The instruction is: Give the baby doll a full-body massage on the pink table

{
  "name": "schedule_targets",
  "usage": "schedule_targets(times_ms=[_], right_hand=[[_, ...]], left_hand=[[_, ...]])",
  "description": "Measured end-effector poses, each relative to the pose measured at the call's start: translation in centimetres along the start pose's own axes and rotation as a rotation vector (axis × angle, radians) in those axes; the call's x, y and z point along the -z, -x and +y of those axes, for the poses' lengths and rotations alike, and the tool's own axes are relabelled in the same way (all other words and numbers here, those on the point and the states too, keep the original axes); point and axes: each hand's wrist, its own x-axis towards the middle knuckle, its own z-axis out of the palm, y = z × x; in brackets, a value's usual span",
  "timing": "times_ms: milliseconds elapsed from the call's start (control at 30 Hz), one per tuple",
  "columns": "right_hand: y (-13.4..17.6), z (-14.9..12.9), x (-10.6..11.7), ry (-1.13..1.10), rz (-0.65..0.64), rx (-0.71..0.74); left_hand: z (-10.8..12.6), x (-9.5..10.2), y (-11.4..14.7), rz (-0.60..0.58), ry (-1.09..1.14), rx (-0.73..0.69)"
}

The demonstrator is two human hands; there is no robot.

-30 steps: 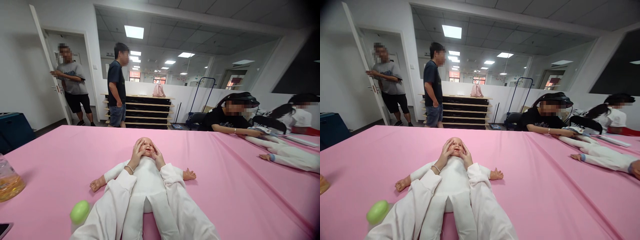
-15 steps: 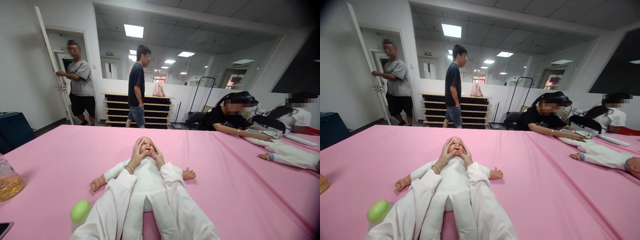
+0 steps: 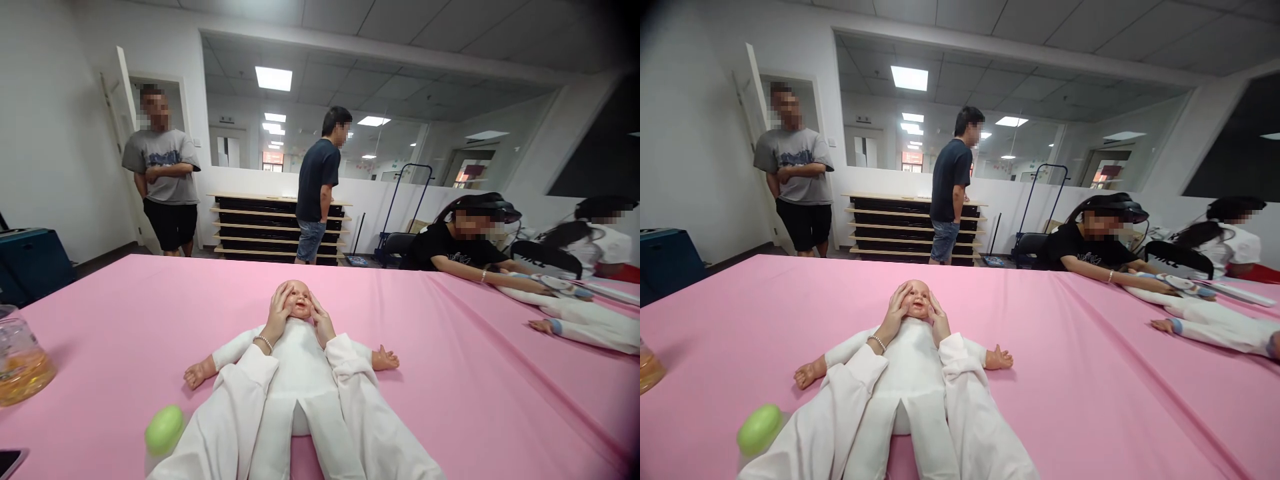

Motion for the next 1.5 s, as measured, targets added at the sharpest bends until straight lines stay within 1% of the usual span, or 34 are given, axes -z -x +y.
schedule_targets(times_ms=[100,233,333,433,533,600,733,800,900,967,1033,1067,1100,1133,1167,1200,1267,1300,1333,1367,1433,1500], right_hand=[[-0.4,0.7,0.6,0.014,0.005,0.032],[-1.0,1.5,1.1,0.028,0.006,0.076],[-1.0,1.3,0.6,0.078,0.044,0.117],[0.0,0.2,-0.3,0.188,0.108,0.119],[2.4,-1.3,-0.7,0.323,0.122,0.1],[4.6,-2.2,-0.6,0.358,0.098,0.091],[8.8,-3.3,0.5,0.36,0.076,0.085],[10.3,-3.4,1.2,0.378,0.072,0.077],[12.1,-3.4,2.1,0.435,0.079,0.075],[13.2,-3.4,2.5,0.504,0.087,0.102],[14.3,-3.5,2.4,0.55,0.101,0.137],[14.8,-3.6,2.2,0.545,0.112,0.148],[15.2,-3.8,1.9,0.5,0.127,0.145],[15.6,-4.0,1.5,0.429,0.147,0.136],[15.9,-4.2,1.1,0.347,0.158,0.121],[16.1,-4.5,0.5,0.263,0.158,0.102],[16.5,-5.2,-0.5,0.138,0.128,0.068],[16.7,-5.6,-0.9,0.098,0.096,0.05],[16.9,-6.1,-1.3,0.058,0.052,0.026],[17.1,-6.6,-1.7,-0.002,0.0,-0.013],[17.4,-7.6,-2.2,-0.141,-0.118,-0.117],[17.8,-8.3,-2.7,-0.238,-0.235,-0.234]], left_hand=[[-0.4,-0.1,0.1,0.026,0.004,0.01],[-0.8,-0.3,0.2,0.022,-0.009,0.008],[-0.1,-0.5,0.2,0.095,-0.028,0.017],[1.1,-0.1,0.8,0.197,-0.151,0.005],[2.0,1.4,2.7,0.259,-0.346,0.018],[2.3,2.8,4.7,0.228,-0.433,0.034],[3.0,5.4,8.7,0.045,-0.499,-0.011],[3.7,6.0,10.3,0.005,-0.528,-0.027],[5.1,6.3,12.4,-0.039,-0.562,-0.015],[6.3,6.6,13.9,-0.064,-0.56,-0.009],[7.8,7.2,15.6,-0.058,-0.559,-0.028],[8.7,7.7,16.4,-0.036,-0.568,-0.048],[9.6,8.2,17.2,0.015,-0.591,-0.079],[10.6,8.9,17.9,0.096,-0.623,-0.105],[11.5,9.5,18.5,0.209,-0.662,-0.115],[12.4,10.1,19.0,0.348,-0.705,-0.103],[13.7,11.2,19.5,0.627,-0.78,0.003],[14.0,11.6,19.7,0.738,-0.801,0.097],[14.0,11.9,19.7,0.807,-0.8,0.212],[13.8,12.2,19.7,0.832,-0.777,0.331],[13.0,12.5,19.6,0.807,-0.69,0.518],[12.2,12.7,19.4,0.793,-0.599,0.599]])
